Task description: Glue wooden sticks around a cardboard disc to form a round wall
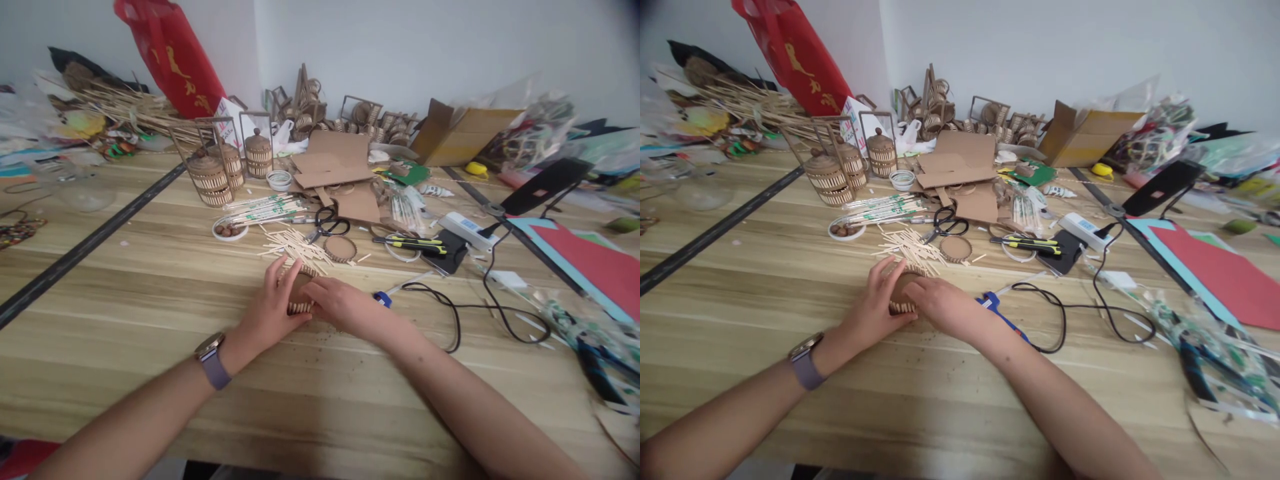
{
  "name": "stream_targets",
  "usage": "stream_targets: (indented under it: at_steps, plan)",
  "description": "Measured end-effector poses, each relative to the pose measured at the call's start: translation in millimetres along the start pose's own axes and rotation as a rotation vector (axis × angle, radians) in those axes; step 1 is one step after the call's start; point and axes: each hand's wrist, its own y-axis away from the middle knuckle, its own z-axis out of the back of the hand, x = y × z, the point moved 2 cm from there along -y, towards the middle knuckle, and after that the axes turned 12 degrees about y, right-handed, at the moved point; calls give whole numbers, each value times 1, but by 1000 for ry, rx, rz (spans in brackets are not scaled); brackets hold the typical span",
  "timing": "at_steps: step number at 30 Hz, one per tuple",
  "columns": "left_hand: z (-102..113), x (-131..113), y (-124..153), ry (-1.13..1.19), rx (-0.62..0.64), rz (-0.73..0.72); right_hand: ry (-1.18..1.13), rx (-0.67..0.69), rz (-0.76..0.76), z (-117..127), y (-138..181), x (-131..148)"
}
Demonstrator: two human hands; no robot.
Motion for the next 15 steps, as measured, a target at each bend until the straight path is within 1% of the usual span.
stream_targets:
  at_steps: [2,4,8,11,13,15]
  plan:
    - [1,0,0,-5,4,2,-13,-31,-46,8,4,-1]
    - [3,0,0,-15,2,8,-18,-90,-92,19,12,-4]
    - [5,0,0,-15,-9,14,5,-178,-195,35,42,-18]
    - [4,-1,1,-14,-7,21,0,-189,-354,35,72,-34]
    - [3,-2,1,-16,-8,22,-7,-150,-508,31,92,-47]
    - [2,-3,1,-20,-16,19,-33,-89,-612,25,109,-58]
